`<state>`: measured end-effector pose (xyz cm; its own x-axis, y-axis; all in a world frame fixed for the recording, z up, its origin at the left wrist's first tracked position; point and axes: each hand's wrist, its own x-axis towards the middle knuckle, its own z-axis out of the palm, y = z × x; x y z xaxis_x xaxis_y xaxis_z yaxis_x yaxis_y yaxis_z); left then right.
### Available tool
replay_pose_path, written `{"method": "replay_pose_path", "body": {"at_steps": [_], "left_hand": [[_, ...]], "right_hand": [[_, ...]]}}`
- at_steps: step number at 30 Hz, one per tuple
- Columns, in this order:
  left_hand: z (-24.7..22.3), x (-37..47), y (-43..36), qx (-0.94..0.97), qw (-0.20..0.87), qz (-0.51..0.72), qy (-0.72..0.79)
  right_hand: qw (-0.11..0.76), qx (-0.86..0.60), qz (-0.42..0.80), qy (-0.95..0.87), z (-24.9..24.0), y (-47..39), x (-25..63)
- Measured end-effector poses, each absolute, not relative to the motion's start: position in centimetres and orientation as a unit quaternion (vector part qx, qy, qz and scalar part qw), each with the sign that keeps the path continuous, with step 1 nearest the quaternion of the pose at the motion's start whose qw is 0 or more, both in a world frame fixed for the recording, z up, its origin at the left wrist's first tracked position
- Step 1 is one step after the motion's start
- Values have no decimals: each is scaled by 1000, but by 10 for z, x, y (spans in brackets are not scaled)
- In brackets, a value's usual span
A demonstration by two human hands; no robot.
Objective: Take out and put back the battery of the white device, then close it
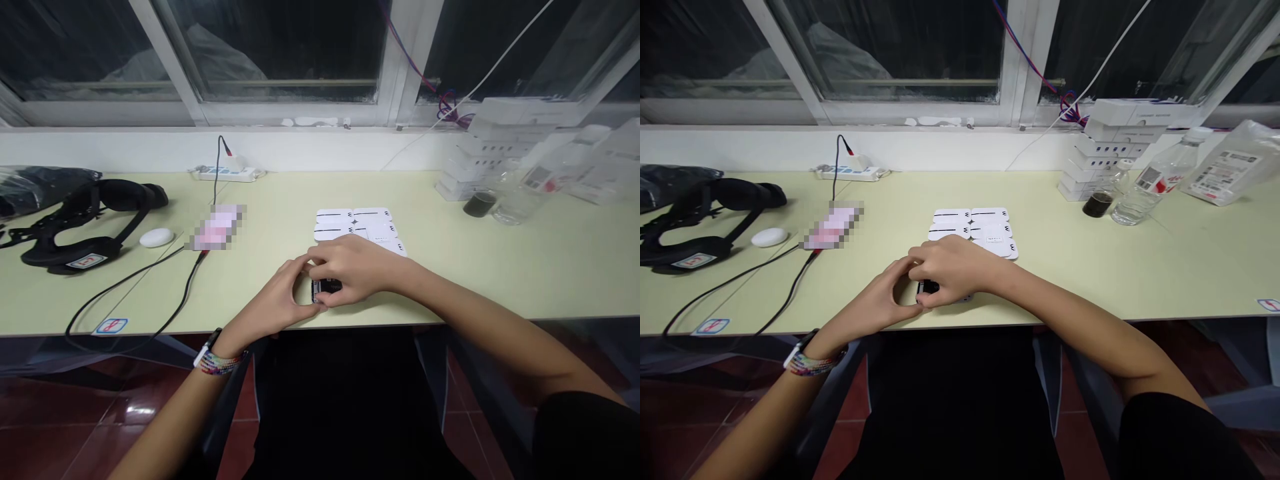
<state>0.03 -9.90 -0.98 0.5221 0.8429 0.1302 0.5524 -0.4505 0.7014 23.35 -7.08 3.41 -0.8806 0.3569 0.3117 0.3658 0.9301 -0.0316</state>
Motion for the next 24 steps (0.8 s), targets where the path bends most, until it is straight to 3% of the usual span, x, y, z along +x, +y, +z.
{"method": "replay_pose_path", "body": {"at_steps": [5,11,24], "left_hand": [[-12,-2,-98,818,305,238,426],[-12,-3,-97,822,315,226,417],[-13,-5,-97,829,313,230,402]], "right_hand": [[190,-221,-24,-956,45,-82,261],[234,-271,97,-929,52,-89,306],[326,-347,159,-865,1,-114,361]]}}
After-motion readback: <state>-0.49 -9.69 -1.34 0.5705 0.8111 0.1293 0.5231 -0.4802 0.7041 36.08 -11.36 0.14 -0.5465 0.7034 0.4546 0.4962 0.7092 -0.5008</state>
